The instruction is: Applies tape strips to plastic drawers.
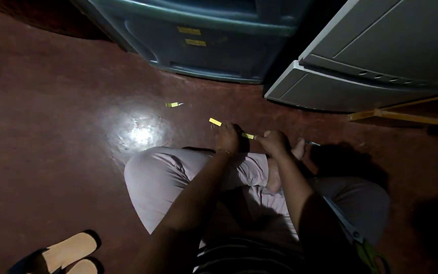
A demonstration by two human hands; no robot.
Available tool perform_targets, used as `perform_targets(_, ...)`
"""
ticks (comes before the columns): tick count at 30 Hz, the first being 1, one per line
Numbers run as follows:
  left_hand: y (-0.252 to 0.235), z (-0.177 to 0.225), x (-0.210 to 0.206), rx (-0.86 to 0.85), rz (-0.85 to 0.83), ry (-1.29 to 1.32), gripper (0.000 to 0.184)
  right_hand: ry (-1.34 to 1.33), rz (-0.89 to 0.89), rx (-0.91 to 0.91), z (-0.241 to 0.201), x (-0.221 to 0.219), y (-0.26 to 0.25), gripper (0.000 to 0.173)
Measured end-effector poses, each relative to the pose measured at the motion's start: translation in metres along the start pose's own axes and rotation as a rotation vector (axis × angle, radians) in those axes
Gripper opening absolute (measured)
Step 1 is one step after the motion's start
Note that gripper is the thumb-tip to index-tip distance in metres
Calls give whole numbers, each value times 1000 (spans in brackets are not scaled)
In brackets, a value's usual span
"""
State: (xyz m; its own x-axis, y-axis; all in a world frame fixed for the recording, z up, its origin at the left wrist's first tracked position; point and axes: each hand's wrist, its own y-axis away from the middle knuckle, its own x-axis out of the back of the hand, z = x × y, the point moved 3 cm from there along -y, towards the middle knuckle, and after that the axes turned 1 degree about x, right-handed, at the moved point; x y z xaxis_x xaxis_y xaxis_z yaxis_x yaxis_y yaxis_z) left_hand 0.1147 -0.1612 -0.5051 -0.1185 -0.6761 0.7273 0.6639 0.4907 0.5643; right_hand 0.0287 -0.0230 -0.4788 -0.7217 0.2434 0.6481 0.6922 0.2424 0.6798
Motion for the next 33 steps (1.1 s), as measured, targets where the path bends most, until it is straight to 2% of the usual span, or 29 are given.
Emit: perform_targets(33, 1, 5, -1, 26, -1, -48, 43, 21, -16, -32, -4, 1, -3, 41)
